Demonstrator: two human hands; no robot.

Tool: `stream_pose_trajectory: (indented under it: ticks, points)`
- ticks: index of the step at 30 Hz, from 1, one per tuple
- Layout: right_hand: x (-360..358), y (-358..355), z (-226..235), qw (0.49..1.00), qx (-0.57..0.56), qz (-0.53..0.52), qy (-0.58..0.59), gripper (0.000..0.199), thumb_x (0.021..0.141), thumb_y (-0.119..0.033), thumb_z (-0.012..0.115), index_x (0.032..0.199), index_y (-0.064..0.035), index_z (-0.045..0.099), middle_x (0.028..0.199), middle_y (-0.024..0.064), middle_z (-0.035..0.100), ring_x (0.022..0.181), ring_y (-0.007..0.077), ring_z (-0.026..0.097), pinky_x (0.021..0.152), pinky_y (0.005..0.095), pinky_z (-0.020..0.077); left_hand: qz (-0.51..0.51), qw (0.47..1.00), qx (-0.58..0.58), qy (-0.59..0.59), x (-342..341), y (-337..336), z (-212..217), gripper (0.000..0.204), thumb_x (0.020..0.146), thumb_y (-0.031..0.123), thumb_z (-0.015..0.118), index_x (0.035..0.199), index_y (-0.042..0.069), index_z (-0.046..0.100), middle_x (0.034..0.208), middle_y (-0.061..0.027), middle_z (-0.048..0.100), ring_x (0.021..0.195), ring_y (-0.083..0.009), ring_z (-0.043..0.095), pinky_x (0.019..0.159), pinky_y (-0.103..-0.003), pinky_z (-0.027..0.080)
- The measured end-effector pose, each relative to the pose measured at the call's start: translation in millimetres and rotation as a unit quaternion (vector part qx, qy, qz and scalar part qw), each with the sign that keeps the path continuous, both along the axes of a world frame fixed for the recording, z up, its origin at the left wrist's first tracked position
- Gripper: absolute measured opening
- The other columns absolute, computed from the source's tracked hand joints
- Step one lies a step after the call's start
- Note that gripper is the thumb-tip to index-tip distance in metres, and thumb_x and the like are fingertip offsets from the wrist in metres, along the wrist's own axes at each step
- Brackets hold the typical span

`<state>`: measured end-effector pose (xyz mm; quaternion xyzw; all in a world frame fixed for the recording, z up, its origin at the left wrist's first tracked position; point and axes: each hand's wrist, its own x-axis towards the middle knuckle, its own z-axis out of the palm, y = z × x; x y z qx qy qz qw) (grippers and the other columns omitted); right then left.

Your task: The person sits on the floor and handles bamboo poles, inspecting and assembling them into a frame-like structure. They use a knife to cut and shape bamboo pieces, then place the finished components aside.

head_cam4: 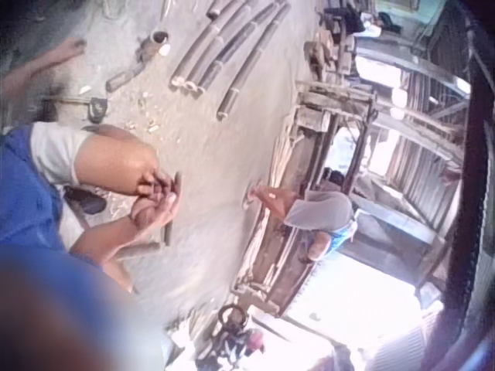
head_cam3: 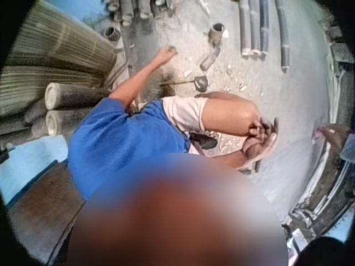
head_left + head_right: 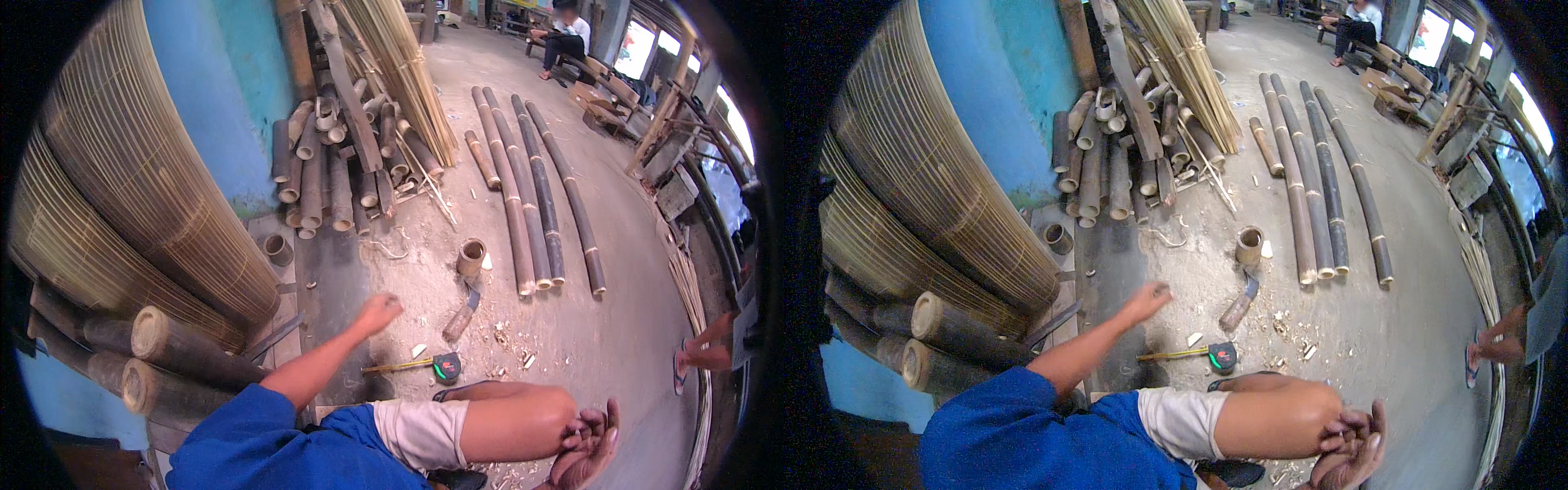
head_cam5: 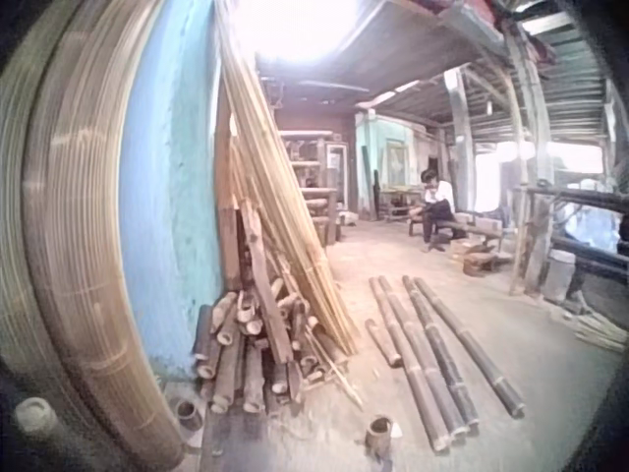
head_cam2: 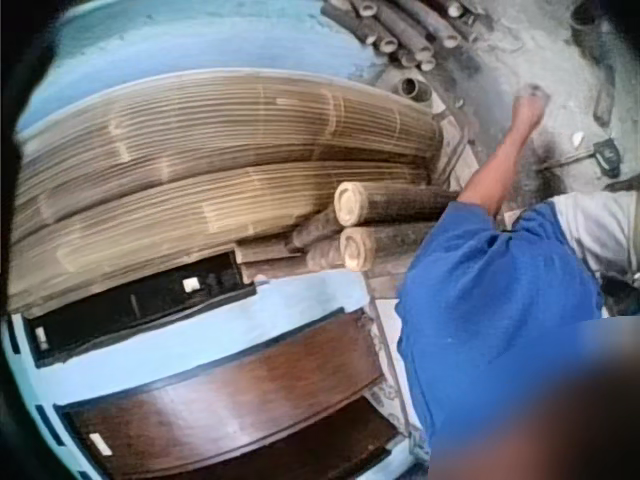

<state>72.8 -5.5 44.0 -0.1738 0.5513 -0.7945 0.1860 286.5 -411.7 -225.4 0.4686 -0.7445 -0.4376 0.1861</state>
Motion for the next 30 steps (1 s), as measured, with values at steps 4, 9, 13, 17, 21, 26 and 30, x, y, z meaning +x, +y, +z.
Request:
stream_pose_trajectory:
  ticks: [4, 9, 13, 17, 21, 26, 30]
  points:
    - [-12, 9, -3, 0.999, 0.005, -0.042, -0.021, 0.063, 0.104, -0.044, 0.054, 0.146, 0.0018, 0.046, 0.109, 0.021, 0.069, 0.073, 0.0244, 0.071, 0.06, 0.0285, 0.0566, 0.204, 0.975, -0.056, -0.075, 0, -94, -1, 0.073, 0.085, 0.043, 0.075, 0.144, 0.008, 0.049, 0.14, -0.0294, 0.051, 0.129, -0.0439, 0.051, 0.108, -0.05, 0.042]
    - [-20, 23, -4, 0.998, -0.008, -0.044, -0.053, 0.062, 0.103, -0.043, 0.056, 0.146, 0.001, 0.047, 0.102, 0.0164, 0.069, 0.068, 0.0217, 0.067, 0.058, 0.0294, 0.055, 0.327, 0.924, -0.156, -0.123, -4, -186, 6, 0.092, 0.083, 0.044, 0.076, 0.155, 0.01, 0.03, 0.142, -0.0315, 0.047, 0.132, -0.048, 0.045, 0.112, -0.053, 0.037]
    - [-10, 41, -12, 0.986, -0.044, -0.126, -0.099, 0.059, 0.101, -0.04, 0.06, 0.144, -0.0014, 0.049, 0.098, 0.012, 0.069, 0.063, 0.0177, 0.061, 0.056, 0.0286, 0.053, 0.354, 0.928, -0.11, -0.042, -12, -240, -10, 0.099, 0.082, 0.045, 0.077, 0.158, 0.009, 0.026, 0.144, -0.0318, 0.044, 0.135, -0.0494, 0.04, 0.114, -0.055, 0.034]
    - [-6, 58, -21, 0.976, -0.041, -0.202, -0.075, 0.056, 0.098, -0.034, 0.064, 0.143, -0.0047, 0.051, 0.091, 0.0071, 0.066, 0.061, 0.013, 0.056, 0.05, 0.025, 0.0465, 0.4, 0.911, -0.045, -0.088, -24, -259, -21, 0.096, 0.083, 0.042, 0.076, 0.158, 0.008, 0.026, 0.143, -0.0332, 0.043, 0.136, -0.0507, 0.038, 0.115, -0.053, 0.033]
    - [-6, 63, -19, 0.977, -0.08, -0.173, -0.096, 0.056, 0.1, -0.032, 0.059, 0.146, -0.0026, 0.047, 0.089, 0.007, 0.063, 0.062, 0.0124, 0.055, 0.048, 0.025, 0.0434, 0.44, 0.885, -0.014, -0.152, -39, -255, -15, 0.09, 0.085, 0.034, 0.074, 0.158, 0.008, 0.027, 0.142, -0.0345, 0.042, 0.134, -0.0511, 0.039, 0.116, -0.051, 0.032]
    - [-12, 49, -12, 0.966, -0.018, -0.244, -0.08, 0.059, 0.102, -0.033, 0.054, 0.15, -0.0002, 0.041, 0.09, 0.0081, 0.061, 0.061, 0.0122, 0.053, 0.047, 0.0229, 0.0404, 0.445, 0.867, -0.157, -0.161, -51, -233, -23, 0.084, 0.087, 0.03, 0.071, 0.155, 0.004, 0.029, 0.145, -0.0304, 0.041, 0.135, -0.0504, 0.039, 0.112, -0.052, 0.036]
    - [-15, 38, -8, 0.98, -0.032, -0.184, -0.075, 0.059, 0.103, -0.032, 0.052, 0.15, 0.0019, 0.041, 0.089, 0.0077, 0.059, 0.06, 0.012, 0.051, 0.046, 0.0215, 0.0378, 0.475, 0.871, -0.099, 0.072, -23, -221, -45, 0.082, 0.091, 0.035, 0.068, 0.152, -0.004, 0.03, 0.149, -0.0275, 0.04, 0.137, -0.0456, 0.042, 0.112, -0.049, 0.037]
